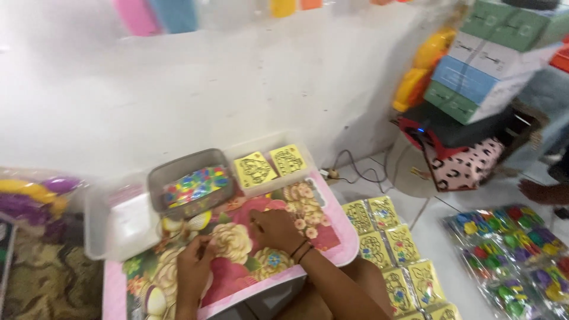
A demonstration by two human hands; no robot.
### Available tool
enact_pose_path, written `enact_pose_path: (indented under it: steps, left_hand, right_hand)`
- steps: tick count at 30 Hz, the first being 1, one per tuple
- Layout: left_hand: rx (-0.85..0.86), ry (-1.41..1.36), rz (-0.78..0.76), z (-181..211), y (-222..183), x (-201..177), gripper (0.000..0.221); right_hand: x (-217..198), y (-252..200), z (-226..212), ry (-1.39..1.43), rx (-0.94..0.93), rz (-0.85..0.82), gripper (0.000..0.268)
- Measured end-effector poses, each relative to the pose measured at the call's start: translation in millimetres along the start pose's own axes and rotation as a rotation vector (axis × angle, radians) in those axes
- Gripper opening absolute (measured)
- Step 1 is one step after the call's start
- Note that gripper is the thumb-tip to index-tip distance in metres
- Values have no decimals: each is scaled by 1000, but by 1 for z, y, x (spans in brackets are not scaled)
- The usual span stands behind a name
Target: The person places small yellow stickers into clear plastic bags by hand and seals the bags.
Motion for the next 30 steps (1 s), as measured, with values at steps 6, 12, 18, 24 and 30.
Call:
enact_pose_path:
  steps: [6,12,18,24,30]
  left_hand:
    - [51,-105,-13,40,-27,-2,18]
    - [75,17,12,35,-25,-3,13]
    - [140,36,8,34,-24,-2,13]
    - [146,58,28,31,-21,-2,15]
    - [159,42,20,36,-25,-3,13]
  right_hand:
    - [7,-1,6,-57,78,-24,19]
    - [24,3,26,-73,274,-279,23]
    - [28,10,33,-110,336,-317,24]
    - [27,13,33,-116,360,-304,24]
    - [23,12,26,-121,330,-248,21]
Point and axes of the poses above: each hand's wrist, its own y-axis towards the middle knuckle, its own x-axis out of the palm, z = x × y, the point moved 3 cm from there along y, towards the middle knuckle, and after that the axes turned 9 degrees about -x, right-handed, at the moved point
